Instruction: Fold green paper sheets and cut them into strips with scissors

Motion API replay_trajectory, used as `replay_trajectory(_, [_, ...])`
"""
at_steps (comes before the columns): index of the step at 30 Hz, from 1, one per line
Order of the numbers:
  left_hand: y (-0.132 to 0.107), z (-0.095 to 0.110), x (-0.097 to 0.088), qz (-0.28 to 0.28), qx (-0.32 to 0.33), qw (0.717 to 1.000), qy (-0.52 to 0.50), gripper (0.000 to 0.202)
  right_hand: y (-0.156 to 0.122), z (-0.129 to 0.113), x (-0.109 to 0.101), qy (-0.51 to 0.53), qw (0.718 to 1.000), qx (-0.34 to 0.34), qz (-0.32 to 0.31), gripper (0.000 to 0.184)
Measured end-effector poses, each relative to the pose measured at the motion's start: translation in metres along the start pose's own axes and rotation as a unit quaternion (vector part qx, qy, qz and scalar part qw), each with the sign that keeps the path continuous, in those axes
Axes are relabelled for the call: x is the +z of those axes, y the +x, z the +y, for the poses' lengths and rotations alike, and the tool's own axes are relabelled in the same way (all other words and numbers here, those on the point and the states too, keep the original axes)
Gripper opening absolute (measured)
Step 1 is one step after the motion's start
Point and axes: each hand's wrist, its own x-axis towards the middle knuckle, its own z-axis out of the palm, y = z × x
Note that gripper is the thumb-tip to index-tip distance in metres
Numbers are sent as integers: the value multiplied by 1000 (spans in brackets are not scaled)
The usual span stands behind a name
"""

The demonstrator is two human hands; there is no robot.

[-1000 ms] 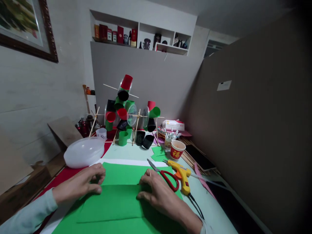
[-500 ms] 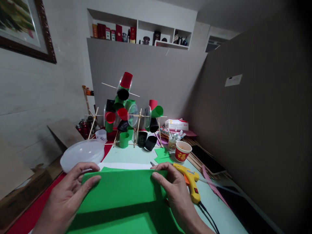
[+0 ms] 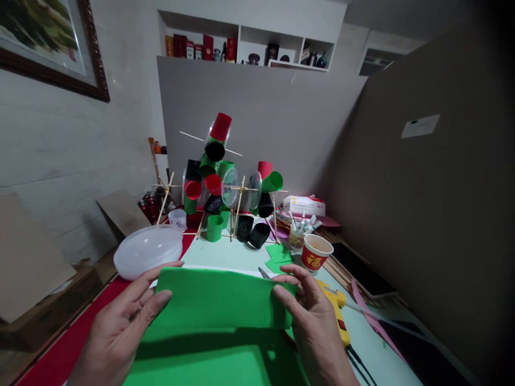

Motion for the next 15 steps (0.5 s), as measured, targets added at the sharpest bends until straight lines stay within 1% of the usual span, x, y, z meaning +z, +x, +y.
replay_trajectory(3, [-3, 6, 8, 100, -3, 994, 33, 54, -1, 4, 0, -5, 1000, 1, -13, 42])
replay_trajectory(5, [-3, 10, 12, 137, 10, 988, 66, 49, -2, 5, 0, -11, 1000, 2, -18, 42])
replay_trajectory(7, [-4, 10, 13, 128, 57, 984, 108, 41, -2, 4, 1, -10, 1000, 2, -16, 42])
replay_trajectory(9, [-5, 6, 10, 74, 90, 983, 139, 40, -2, 3, 3, -5, 1000, 5, -14, 42])
replay_trajectory(11, [-5, -2, 5, 13, 80, 985, 155, 47, -1, 1, 5, 0, 1000, 10, -11, 43])
replay_trajectory(12, [-5, -6, 2, -6, 71, 984, 164, 50, -1, -1, 6, 1, 1000, 13, -9, 44])
replay_trajectory(13, [-4, -10, 1, -12, 67, 982, 176, 51, -2, -3, 7, 1, 1000, 14, -6, 44])
replay_trajectory(15, [-2, -12, 0, 8, 86, 974, 211, 51, -2, -7, 8, -2, 1000, 14, -1, 43])
